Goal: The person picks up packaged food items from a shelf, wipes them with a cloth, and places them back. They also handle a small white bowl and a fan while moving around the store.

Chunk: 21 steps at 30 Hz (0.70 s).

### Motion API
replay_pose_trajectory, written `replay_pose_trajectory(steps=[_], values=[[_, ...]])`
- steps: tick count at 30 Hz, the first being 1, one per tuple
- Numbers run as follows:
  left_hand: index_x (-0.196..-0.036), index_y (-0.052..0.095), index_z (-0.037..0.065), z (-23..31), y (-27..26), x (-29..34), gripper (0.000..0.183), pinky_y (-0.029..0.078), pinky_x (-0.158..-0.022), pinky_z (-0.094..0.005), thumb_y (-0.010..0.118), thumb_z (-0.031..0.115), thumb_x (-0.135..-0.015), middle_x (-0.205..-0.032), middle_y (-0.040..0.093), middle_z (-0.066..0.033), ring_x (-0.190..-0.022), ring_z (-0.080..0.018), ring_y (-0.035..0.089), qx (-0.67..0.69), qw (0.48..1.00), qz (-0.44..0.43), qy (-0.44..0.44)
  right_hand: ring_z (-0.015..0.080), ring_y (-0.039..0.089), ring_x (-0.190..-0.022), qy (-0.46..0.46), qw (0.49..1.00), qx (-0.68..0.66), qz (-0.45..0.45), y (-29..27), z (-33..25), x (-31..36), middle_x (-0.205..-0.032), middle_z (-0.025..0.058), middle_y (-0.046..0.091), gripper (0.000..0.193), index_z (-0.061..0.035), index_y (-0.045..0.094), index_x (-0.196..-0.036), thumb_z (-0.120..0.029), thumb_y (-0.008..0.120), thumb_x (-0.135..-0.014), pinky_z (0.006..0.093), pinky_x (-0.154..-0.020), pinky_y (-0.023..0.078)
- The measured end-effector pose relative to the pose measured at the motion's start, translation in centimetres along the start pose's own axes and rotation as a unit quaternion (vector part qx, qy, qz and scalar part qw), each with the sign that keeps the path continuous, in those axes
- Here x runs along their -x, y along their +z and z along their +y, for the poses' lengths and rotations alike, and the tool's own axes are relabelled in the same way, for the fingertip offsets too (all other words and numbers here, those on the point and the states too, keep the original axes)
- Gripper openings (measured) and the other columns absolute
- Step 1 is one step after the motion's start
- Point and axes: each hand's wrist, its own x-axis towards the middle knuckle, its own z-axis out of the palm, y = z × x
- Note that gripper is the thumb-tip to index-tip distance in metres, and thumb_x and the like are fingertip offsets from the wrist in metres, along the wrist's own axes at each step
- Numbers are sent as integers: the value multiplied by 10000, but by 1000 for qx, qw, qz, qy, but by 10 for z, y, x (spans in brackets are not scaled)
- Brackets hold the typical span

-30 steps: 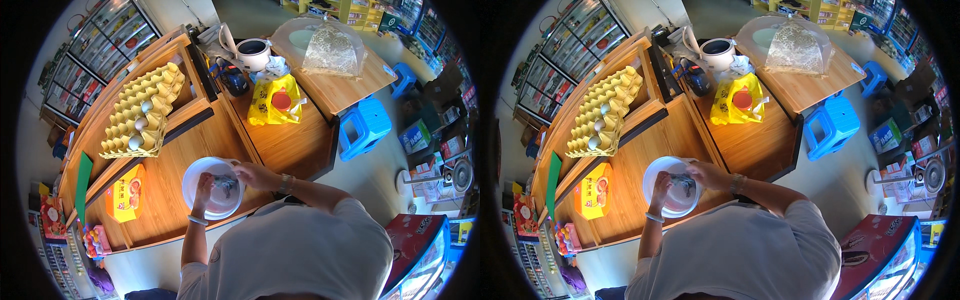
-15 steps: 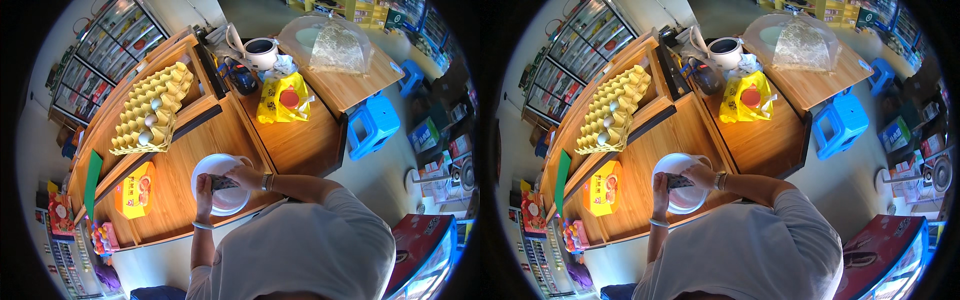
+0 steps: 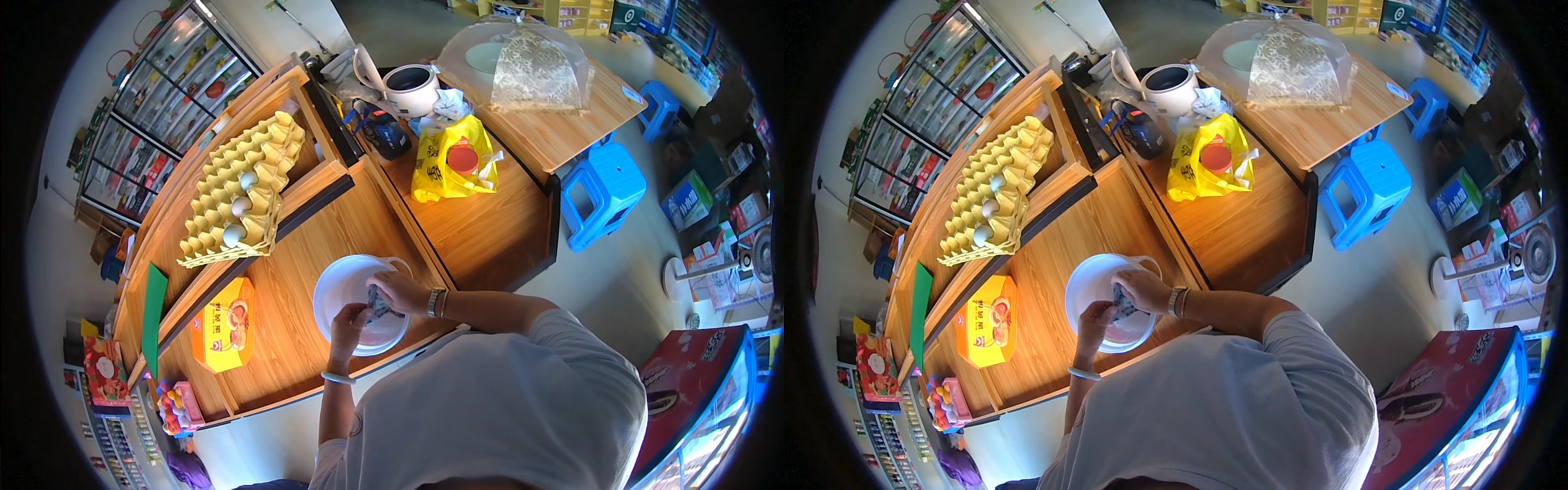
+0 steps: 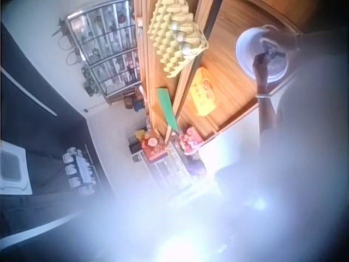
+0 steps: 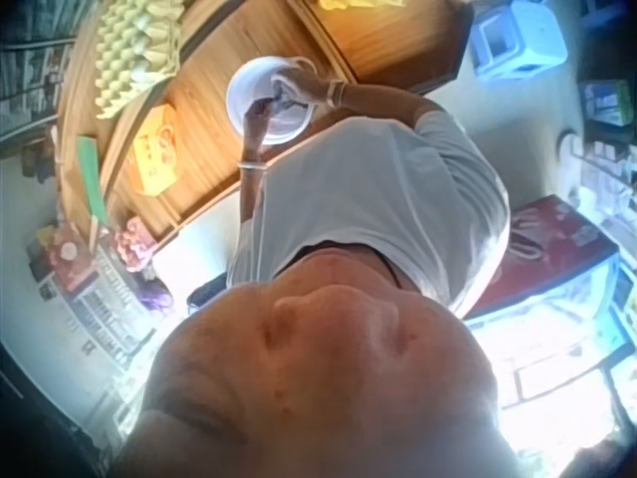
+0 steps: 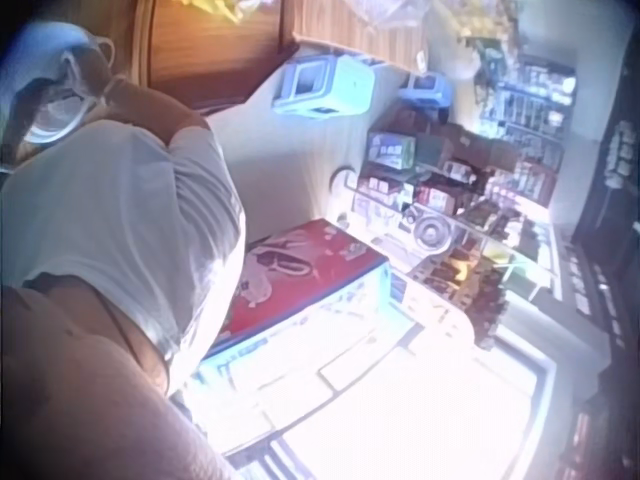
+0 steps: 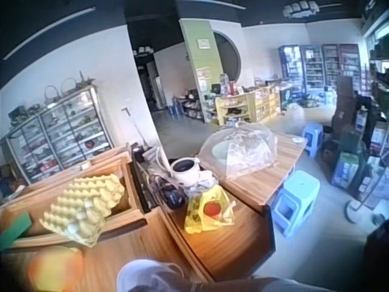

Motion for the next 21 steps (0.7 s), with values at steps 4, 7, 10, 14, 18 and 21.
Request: replay_pose_trajectory(steps=[4,7,10,14,18,21], values=[[-1046,683,-12,7,8,10,230,511,-755,-262,768,111,-871,-913,691,-53,-820,-112,606,-118,990,-44,-62,326,639,-1008,-29,999,11,43,5,-2,4,-1000,132,667,123,-54,593,-1051,-114,572,-945,469,-885,485],[-994,680,-8,-5,5,5,159,504,-752,-268,744,88,-883,-897,661,-43,-835,-112,604,-201,968,25,146,320,635,-1024,-36,998,28,34,8,-1,5,-1022,127,667,144,-57,597,-1067,-110,592,-933,460,-913,481],[-1013,642,-10,-24,-8,-9,132,494,-789,-284,669,90,-931,-887,640,-58,-878,-130,603,-77,990,44,106,322,605,-1098,-16,999,31,21,16,6,6,-1105,129,647,219,-63,600,-1134,-107,614,-919,452,-987,459],[-1087,628,-11,-81,-21,-39,194,491,-812,-296,604,147,-977,-943,672,-90,-899,-146,607,-4,998,63,20,332,544,-1199,-56,997,56,8,16,2,10,-1214,135,598,322,-86,588,-1223,-110,636,-905,458,-1080,401],[-1148,637,-8,-72,2,-71,265,500,-849,-324,581,196,-989,-1019,692,-126,-941,-189,635,-80,995,-2,-66,329,526,-1226,-59,996,65,2,10,9,13,-1231,137,588,332,-106,588,-1236,-116,632,-907,461,-1097,386],[-1174,645,1,-163,-1,-108,295,503,-892,-358,560,219,-994,-1039,700,-148,-985,-246,658,-161,979,-113,-46,321,536,-1211,-72,995,67,-19,15,-4,9,-1204,129,603,308,-107,599,-1215,-112,627,-909,457,-1077,401]])
